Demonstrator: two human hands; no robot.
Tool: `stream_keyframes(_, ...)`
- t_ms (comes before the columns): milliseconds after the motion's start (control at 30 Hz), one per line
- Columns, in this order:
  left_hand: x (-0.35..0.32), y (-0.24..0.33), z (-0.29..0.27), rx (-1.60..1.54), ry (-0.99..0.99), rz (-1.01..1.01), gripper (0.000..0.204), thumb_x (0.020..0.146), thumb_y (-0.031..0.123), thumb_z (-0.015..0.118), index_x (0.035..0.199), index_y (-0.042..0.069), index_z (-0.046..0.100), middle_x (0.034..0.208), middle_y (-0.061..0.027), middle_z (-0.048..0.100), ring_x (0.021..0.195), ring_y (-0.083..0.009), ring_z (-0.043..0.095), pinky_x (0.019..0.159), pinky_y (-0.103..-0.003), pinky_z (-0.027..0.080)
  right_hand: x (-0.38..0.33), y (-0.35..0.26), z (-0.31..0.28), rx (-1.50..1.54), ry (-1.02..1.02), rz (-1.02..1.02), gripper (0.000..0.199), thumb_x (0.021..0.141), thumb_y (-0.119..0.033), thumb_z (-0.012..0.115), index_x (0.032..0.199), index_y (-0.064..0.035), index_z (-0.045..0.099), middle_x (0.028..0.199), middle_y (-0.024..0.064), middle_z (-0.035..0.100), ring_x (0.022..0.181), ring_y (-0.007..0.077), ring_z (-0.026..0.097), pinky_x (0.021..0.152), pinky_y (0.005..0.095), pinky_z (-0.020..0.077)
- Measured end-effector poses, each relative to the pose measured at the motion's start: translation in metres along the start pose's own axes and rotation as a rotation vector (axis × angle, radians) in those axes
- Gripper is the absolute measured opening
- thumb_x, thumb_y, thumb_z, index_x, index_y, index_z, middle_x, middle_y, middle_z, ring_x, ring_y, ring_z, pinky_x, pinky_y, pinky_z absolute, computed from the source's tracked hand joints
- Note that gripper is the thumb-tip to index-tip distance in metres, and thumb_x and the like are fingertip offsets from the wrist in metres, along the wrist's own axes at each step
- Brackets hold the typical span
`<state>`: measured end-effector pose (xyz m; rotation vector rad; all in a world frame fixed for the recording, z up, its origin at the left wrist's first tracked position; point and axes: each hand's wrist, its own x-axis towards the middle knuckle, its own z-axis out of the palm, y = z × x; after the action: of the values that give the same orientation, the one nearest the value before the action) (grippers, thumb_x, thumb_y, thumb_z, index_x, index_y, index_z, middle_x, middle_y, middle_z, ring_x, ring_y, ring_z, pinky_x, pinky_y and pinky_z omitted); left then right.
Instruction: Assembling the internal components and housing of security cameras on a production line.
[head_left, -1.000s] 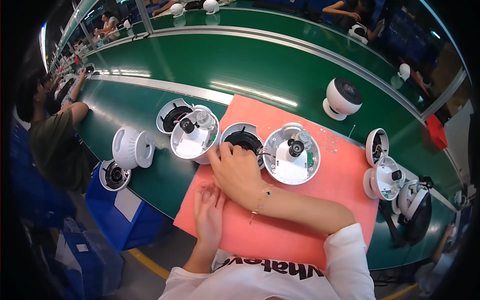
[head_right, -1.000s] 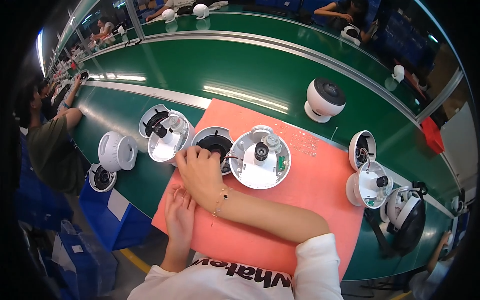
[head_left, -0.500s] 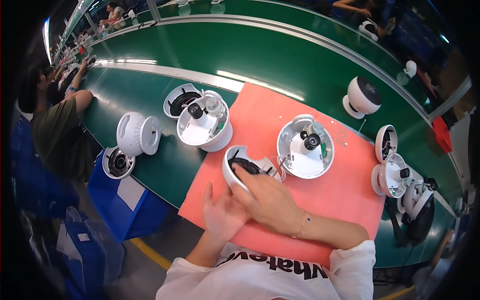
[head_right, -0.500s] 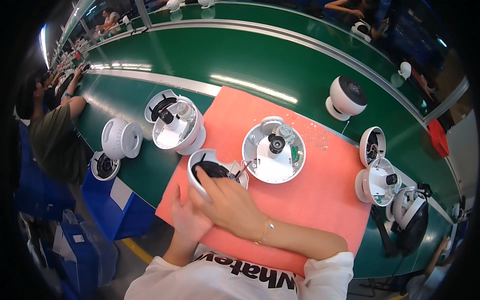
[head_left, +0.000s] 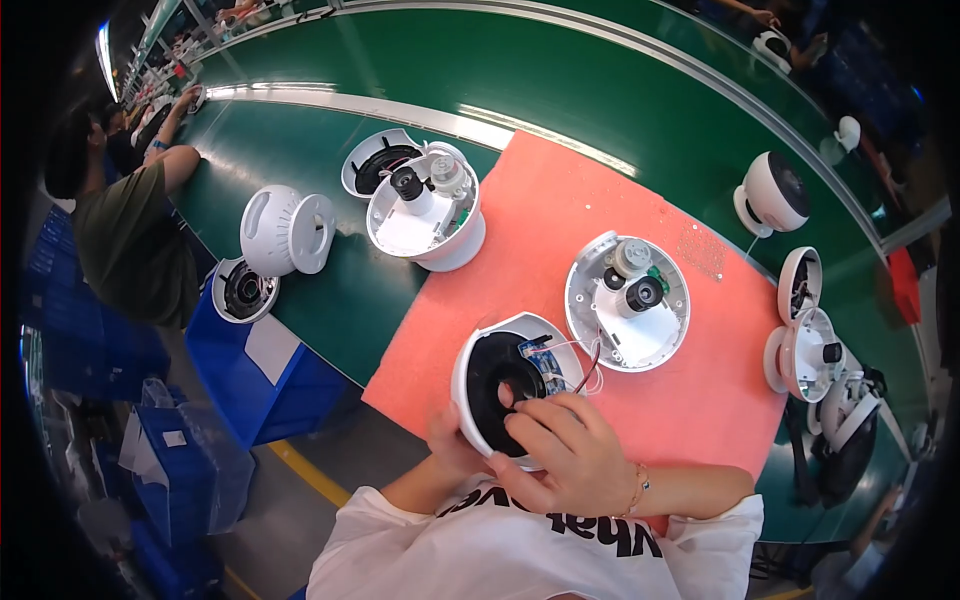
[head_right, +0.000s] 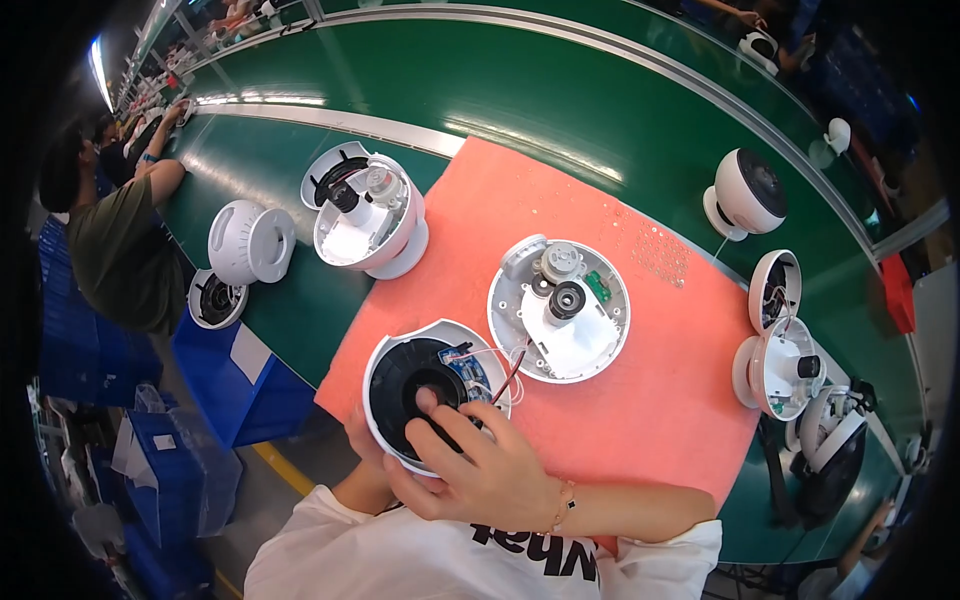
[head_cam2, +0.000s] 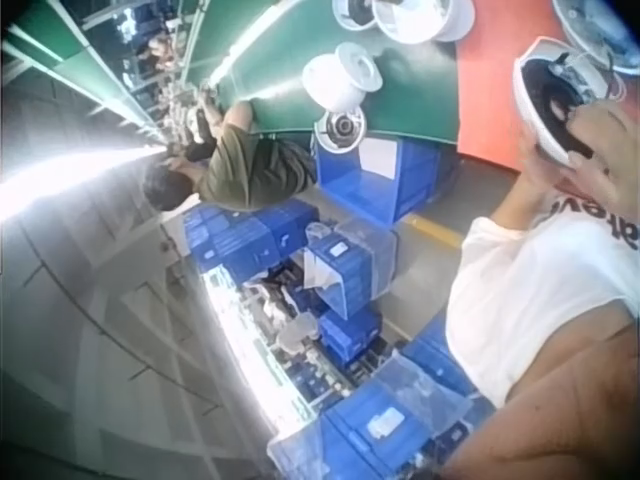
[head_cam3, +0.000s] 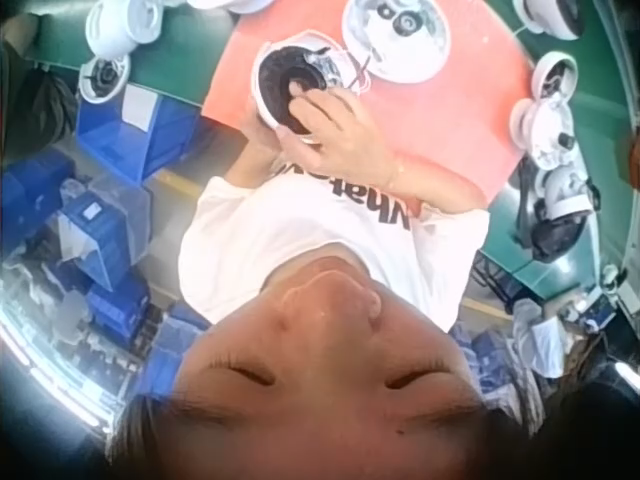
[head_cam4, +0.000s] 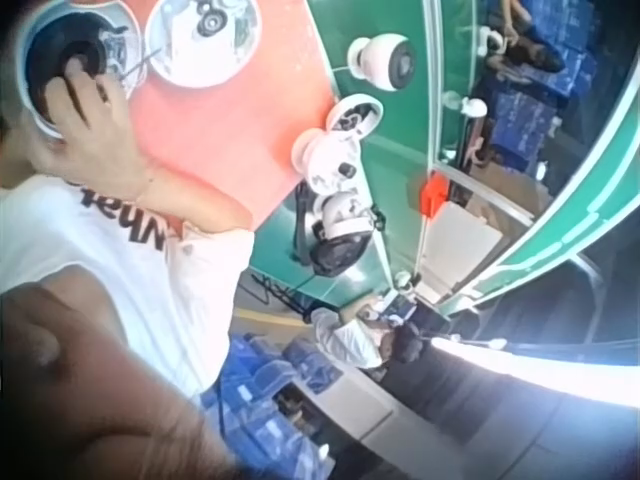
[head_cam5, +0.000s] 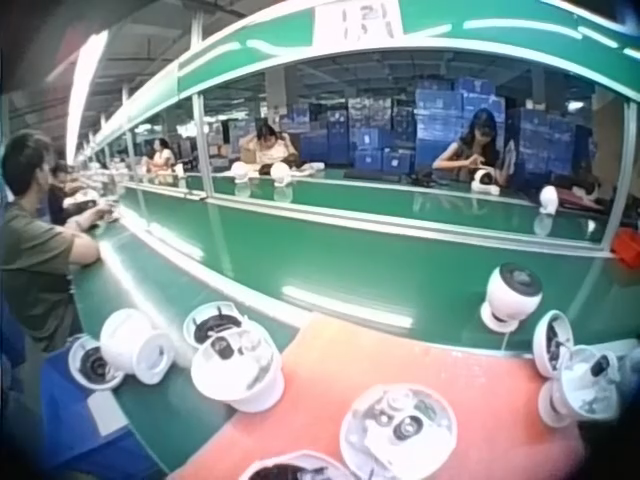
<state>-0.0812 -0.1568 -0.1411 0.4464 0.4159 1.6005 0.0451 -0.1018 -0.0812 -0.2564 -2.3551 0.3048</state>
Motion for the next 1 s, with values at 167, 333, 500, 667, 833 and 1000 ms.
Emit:
stream_keyframes(167, 0.007, 0.01, 0.036, 0.355, -0.034, -0.036, 0.111, 0.07, 0.059, 0.059, 0.134, 0.017, -0.02, 0.138, -0.0134, 0.014, 0.127, -0.0278, 0.023, 0.1, -0.044, 0.025, 0.007, -0.001, -0.026, 0.007, -0.049, 0.146, 0.042, 0.066, -0.011, 0.059, 0.107, -0.0055, 0.055, 0.092, 0.008, 0.054, 0.082, 0.0201, 0.055, 0.064, 0.0299, 0.0441)
stream_keyframes(333, 0.017, 0.003, 0.025, 0.37, -0.166, 0.03, 0.102, 0.075, 0.035, 0.065, 0.134, 0.02, -0.017, 0.14, -0.0103, -0.001, 0.13, -0.0286, 0.01, 0.1, -0.049, 0.026, 0.006, 0.009, -0.082, -0.083, -0.067, 0.353, 0.044, 0.066, -0.007, 0.059, 0.11, -0.0062, 0.056, 0.099, 0.0105, 0.06, 0.085, 0.0204, 0.058, 0.067, 0.0304, 0.0447)
stream_keyframes(500, 0.056, 0.007, 0.014, 0.976, 0.0, 0.101, 0.063, 0.086, 0.014, 0.049, 0.136, 0.012, 0.011, 0.14, -0.0107, 0.008, 0.132, -0.025, 0.009, 0.1, -0.047, 0.027, -0.005, 0.024, -0.131, -0.04, -0.111, 0.516, 0.056, 0.05, 0.011, 0.064, 0.103, -0.0032, 0.05, 0.101, 0.0188, 0.058, 0.091, 0.0337, 0.057, 0.076, 0.0381, 0.0455)
stream_keyframes(667, 0.074, 0.006, 0.027, 1.148, -0.138, -0.03, 0.06, 0.088, 0.017, 0.046, 0.137, 0.011, 0.012, 0.142, -0.0141, 0.006, 0.133, -0.0293, 0.009, 0.1, -0.045, 0.028, -0.019, 0.057, -0.13, 0.408, 0.058, 0.859, 0.051, 0.066, 0.009, 0.064, 0.11, -0.0036, 0.041, 0.106, 0.0137, 0.054, 0.1, 0.0225, 0.053, 0.08, 0.0322, 0.0467)
stream_keyframes(833, 0.075, 0.008, 0.044, 0.639, -0.039, -0.192, 0.057, 0.08, -0.005, 0.043, 0.13, 0.009, 0.02, 0.142, -0.0145, 0.007, 0.133, -0.0267, 0.009, 0.09, -0.038, 0.046, -0.004, 0.082, -0.115, 0.735, 0.051, 1.091, 0.051, 0.077, 0.002, 0.061, 0.118, -0.0048, 0.031, 0.105, 0.0125, 0.054, 0.1, 0.0182, 0.053, 0.077, 0.0297, 0.0479)
stream_keyframes(1000, 0.049, 0.024, 0.05, 0.51, -0.038, -0.395, 0.059, 0.075, -0.014, 0.041, 0.12, 0.014, 0.016, 0.139, -0.0133, 0.015, 0.129, -0.029, 0.023, 0.075, -0.035, 0.055, -0.024, 0.08, -0.116, 1.041, -0.164, 1.144, 0.049, 0.077, 0.002, 0.061, 0.116, -0.0056, 0.032, 0.103, 0.0112, 0.056, 0.095, 0.0146, 0.055, 0.075, 0.0254, 0.0472)
